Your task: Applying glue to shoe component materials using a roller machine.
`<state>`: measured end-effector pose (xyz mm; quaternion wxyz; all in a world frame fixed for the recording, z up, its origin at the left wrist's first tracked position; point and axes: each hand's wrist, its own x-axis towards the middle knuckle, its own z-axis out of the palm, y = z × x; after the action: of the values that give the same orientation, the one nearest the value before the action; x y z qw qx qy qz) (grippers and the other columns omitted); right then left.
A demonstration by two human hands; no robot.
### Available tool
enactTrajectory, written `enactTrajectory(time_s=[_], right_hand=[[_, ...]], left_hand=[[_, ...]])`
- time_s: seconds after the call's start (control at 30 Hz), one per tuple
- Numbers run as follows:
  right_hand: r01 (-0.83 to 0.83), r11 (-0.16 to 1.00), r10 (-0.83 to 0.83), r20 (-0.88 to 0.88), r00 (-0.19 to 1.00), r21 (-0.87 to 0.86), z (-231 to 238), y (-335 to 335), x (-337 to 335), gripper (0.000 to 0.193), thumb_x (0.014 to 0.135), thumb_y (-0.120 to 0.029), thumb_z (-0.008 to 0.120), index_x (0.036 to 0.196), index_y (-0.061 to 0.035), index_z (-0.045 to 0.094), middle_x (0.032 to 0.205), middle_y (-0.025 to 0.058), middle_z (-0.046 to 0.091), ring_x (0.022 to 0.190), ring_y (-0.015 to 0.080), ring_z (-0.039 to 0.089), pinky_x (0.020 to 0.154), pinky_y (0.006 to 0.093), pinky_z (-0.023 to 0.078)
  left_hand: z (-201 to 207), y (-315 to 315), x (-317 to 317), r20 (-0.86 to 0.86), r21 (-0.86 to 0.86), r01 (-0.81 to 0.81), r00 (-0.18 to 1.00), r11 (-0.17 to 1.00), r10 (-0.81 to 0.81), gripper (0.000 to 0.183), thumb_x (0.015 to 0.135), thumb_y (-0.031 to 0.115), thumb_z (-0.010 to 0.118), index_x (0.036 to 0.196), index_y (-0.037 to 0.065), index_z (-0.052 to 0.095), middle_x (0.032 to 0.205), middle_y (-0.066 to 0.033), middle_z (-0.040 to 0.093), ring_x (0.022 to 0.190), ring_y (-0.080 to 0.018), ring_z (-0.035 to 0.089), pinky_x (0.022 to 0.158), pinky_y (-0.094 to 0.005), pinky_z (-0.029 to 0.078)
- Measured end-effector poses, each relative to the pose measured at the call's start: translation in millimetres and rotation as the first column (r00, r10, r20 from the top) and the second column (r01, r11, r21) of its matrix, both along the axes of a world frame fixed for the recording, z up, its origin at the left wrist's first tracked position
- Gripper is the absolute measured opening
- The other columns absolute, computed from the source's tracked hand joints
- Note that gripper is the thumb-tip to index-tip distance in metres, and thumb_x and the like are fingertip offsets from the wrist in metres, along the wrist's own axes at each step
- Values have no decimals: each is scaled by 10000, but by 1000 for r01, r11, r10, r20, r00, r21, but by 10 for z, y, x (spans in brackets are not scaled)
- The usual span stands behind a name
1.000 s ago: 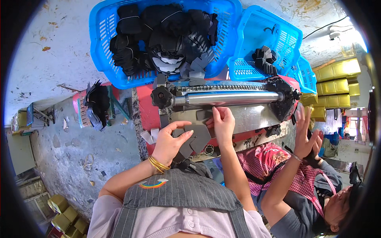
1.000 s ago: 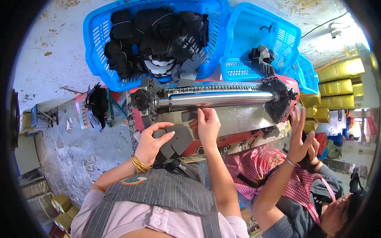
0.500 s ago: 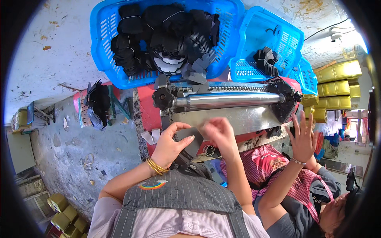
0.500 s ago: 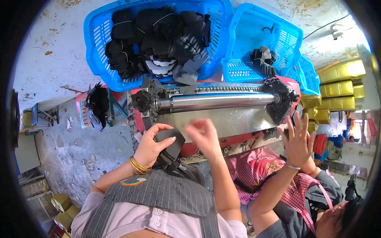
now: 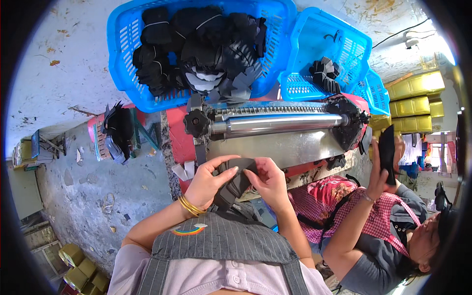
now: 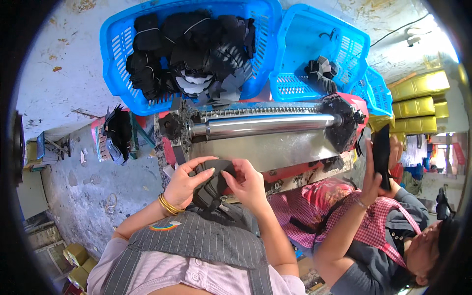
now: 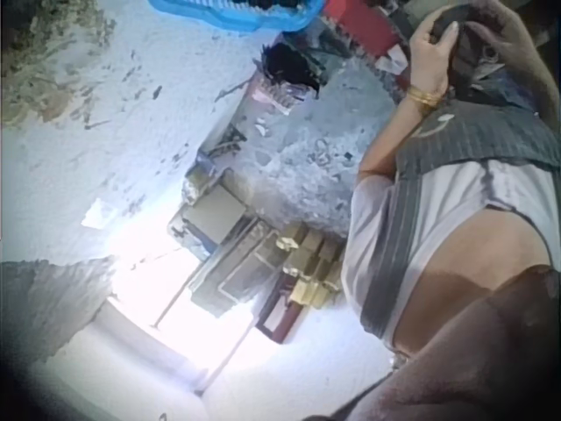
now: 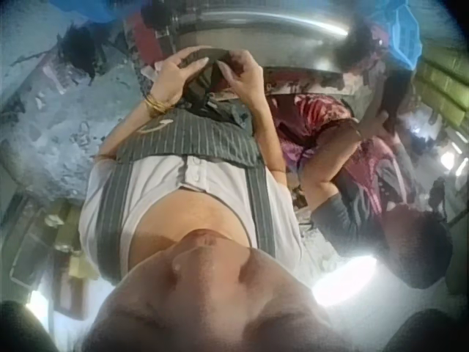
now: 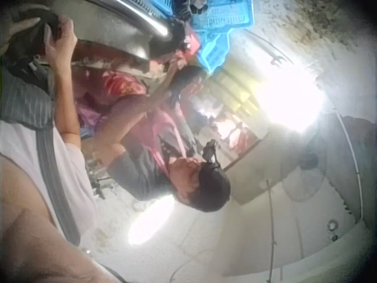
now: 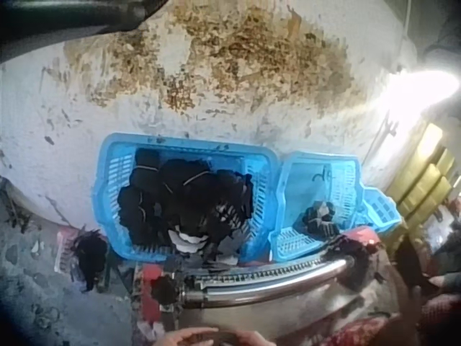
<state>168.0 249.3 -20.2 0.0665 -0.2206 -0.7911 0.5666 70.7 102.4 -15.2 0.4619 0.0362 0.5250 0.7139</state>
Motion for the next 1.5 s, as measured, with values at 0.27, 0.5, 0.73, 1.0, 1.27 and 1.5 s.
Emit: enactTrajectory(time_s=[0.27, 0.5, 0.73, 1.0, 1.27, 1.5], right_hand=[[228, 949, -274, 210, 939, 218, -285, 95, 18, 163, 846, -130, 576, 814, 13, 504, 592, 174, 524, 480, 236, 537, 468, 319, 411], [391, 781, -341, 191, 920, -487, -91, 184, -383, 241, 882, -230, 555, 847, 2, 501, 612, 46, 552, 485, 94, 469, 449, 219, 378], [145, 986, -138, 75, 988, -82, -86, 119, 51, 84, 817, -44, 608, 818, 34, 579, 687, 39, 602, 584, 44, 531, 510, 202, 434], [334, 889, -318, 101, 943, -312, 4, 194, -320, 139, 849, -102, 587, 853, 35, 561, 667, 49, 599, 525, 84, 550, 465, 215, 428], [187, 982, -185, 99, 978, -5, -65, 101, 42, 84, 806, -26, 609, 863, 34, 594, 654, 26, 602, 576, 58, 534, 541, 191, 426], [356, 894, -328, 144, 934, -272, -121, 266, -364, 181, 847, -162, 598, 844, 17, 573, 684, 64, 616, 577, 74, 565, 500, 202, 439]], left_hand=[[42, -152, -11, 227, 8, -78, 971, 997, 74, 290, 814, 35, 619, 1091, -17, 548, 950, -65, 605, 856, -106, 585, 753, -252, 498], [80, -92, 7, 80, -134, -140, 985, 981, 152, 248, 749, 63, 709, 940, 0, 563, 853, -37, 599, 766, -78, 565, 707, -223, 475], [190, -81, -4, 238, -82, -109, 963, 991, 125, 246, 753, 80, 712, 925, 13, 551, 849, -31, 594, 788, -74, 562, 716, -209, 464], [87, -43, 15, 196, -114, -144, 967, 983, 164, 266, 749, 71, 714, 950, 3, 553, 850, -39, 596, 774, -89, 575, 718, -214, 469], [102, -75, 43, 198, -81, -160, 965, 984, 173, 240, 755, 61, 700, 950, 5, 572, 880, -39, 608, 795, -91, 572, 740, -231, 464], [50, -35, 20, 138, -148, -149, 976, 978, 169, 258, 748, 71, 712, 950, -6, 571, 868, -41, 604, 794, -87, 565, 732, -221, 458]])
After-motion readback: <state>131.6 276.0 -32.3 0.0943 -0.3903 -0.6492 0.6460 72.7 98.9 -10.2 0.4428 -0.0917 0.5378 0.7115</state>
